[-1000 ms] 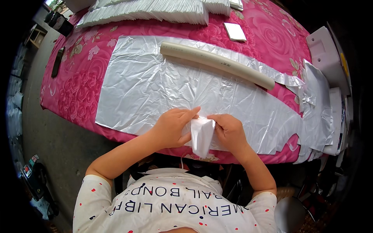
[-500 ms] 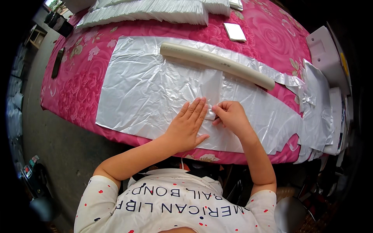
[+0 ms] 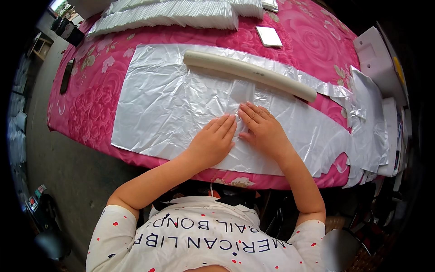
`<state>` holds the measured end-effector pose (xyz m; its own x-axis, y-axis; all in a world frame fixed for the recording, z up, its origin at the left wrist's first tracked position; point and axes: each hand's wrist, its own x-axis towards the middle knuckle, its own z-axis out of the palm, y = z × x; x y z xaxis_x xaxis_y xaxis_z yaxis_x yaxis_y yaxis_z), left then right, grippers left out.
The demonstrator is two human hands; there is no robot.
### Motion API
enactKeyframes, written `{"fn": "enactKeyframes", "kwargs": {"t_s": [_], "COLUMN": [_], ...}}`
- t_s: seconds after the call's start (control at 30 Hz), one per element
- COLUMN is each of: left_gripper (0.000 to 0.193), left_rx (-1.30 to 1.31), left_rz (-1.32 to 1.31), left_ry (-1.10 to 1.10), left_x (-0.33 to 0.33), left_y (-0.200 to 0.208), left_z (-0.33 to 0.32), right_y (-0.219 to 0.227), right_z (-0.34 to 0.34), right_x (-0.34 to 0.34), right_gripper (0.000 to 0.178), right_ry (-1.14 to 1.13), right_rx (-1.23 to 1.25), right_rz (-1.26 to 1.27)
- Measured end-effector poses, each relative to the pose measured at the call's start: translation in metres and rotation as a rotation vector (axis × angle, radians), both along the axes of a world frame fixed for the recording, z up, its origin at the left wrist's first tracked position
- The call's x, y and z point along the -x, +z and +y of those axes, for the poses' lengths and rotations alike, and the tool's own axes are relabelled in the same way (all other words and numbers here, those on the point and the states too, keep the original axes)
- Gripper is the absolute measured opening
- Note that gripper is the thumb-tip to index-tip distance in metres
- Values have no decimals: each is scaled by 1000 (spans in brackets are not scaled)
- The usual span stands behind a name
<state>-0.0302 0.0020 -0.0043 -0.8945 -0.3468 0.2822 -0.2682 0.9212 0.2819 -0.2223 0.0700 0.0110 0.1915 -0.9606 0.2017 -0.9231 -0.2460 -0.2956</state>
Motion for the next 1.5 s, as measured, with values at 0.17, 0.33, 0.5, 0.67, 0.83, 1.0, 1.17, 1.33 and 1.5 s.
{"fn": "enactKeyframes", "kwargs": {"t_s": [0.17, 0.33, 0.5, 0.67, 0.83, 1.0, 1.17, 1.33, 1.5], "left_gripper": [21, 20, 33, 59, 67, 79, 82, 86, 79], "left_rx": [99, -80, -233, -237, -304, -580, -777, -911, -483], "left_rz": [168, 72, 141, 63, 71, 12, 164, 151, 255], "left_ry": [-101, -104, -266, -331, -232, 135, 317, 447, 350], "left_x": [-6, -5, -22, -40, -37, -22, -6, 2, -4], "left_y": [5, 10, 20, 24, 13, 15, 14, 23, 22], "left_z": [-15, -16, -7, -7, -6, -7, -14, -24, -17], "right_y": [7, 7, 5, -2, 5, 18, 20, 29, 31], "right_z": [-5, -9, 6, 31, 31, 16, 0, -13, -18], "right_x": [9, 13, -2, -17, -15, -16, -21, -17, -14], "right_gripper": [47, 38, 35, 32, 24, 13, 21, 23, 26], "right_ry": [16, 36, 126, 173, 43, -320, -518, -565, -593], "right_rx": [-53, 22, 177, 191, 36, -291, -380, -557, -605], "right_rz": [-198, -273, -186, -187, -324, -632, -682, -669, -646]}}
